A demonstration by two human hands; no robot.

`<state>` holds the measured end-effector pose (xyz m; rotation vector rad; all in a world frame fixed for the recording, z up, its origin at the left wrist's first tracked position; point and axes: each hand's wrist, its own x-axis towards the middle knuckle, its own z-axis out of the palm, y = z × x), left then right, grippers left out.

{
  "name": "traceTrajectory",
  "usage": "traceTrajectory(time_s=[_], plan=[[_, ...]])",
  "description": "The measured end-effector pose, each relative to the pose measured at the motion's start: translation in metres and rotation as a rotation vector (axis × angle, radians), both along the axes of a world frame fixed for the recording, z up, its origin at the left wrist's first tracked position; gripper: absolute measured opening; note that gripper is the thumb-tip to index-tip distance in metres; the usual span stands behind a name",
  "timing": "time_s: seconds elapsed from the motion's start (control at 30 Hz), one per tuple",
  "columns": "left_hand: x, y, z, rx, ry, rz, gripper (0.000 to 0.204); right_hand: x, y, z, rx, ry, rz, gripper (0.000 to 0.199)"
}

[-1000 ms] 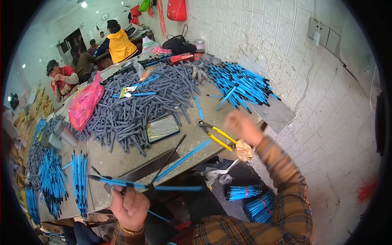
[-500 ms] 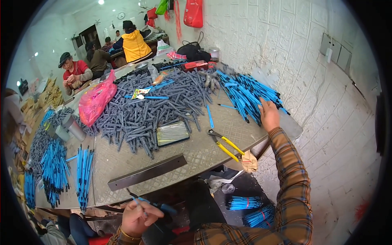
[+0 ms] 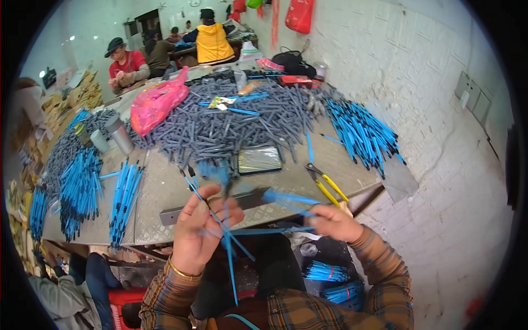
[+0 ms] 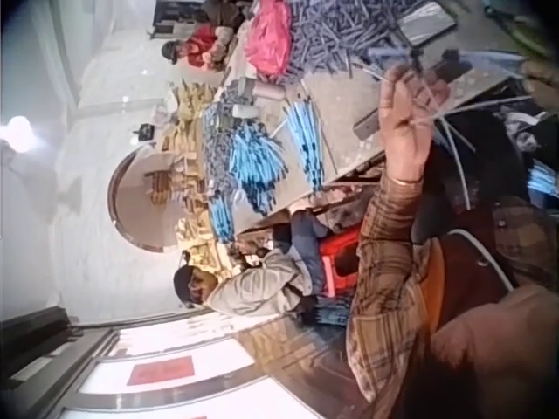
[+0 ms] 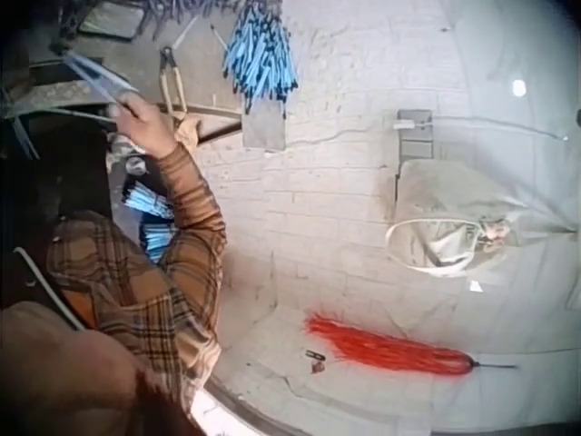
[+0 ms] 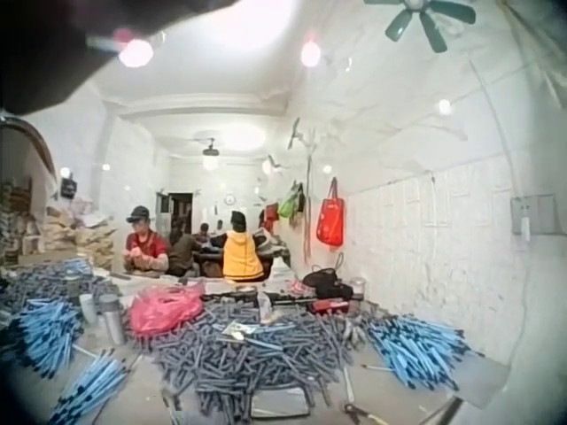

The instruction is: The person assembles bundles of blue plastic floral components by hand, using pliers to secure and trim parts.

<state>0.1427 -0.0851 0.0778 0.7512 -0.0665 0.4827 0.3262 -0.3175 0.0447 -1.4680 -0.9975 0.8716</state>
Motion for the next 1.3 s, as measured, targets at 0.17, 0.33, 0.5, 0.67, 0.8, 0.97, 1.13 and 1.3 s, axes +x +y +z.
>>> traceTrajectory(time_s=[0.17, 0.33, 0.5, 0.67, 0.8, 0.97, 1.13, 1.3], plan=[[0.014, -0.011, -0.006, 0.164, 0.088, 0.185, 0.02, -0.023, -0.004, -0.006, 0.024, -0.275, 0.001, 0.027], [0.036, -0.04, 0.007, -0.055, 0.18, 0.567, 0.016, -0.027, -0.007, -0.009, 0.1, -0.315, -0.246, 0.03], [0.019, -0.035, -0.003, -0.079, -0.018, 0.251, 0.014, 0.06, -0.016, -0.042, 0.232, -0.486, -0.231, 0.033], [-0.006, -0.035, 0.001, -0.045, 0.006, -0.114, 0.016, 0.229, -0.112, -0.053, -0.544, -1.115, -1.257, 0.023], [-0.021, -0.023, -0.01, -0.154, -0.054, -0.35, 0.022, 0.257, -0.118, -0.075, -0.555, -1.043, -1.268, 0.02], [-0.018, -0.029, -0.006, -0.103, 0.021, -0.3, 0.03, 0.227, -0.114, -0.05, -0.273, -1.167, -1.347, 0.018], [-0.002, -0.037, 0.004, 0.054, 0.1, -0.168, 0.032, 0.173, -0.104, -0.012, -0.268, -1.209, -1.275, 0.018], [0.009, -0.033, -0.001, 0.077, 0.11, -0.077, 0.035, 0.137, -0.108, 0.012, -0.236, -1.122, -1.196, 0.019]])
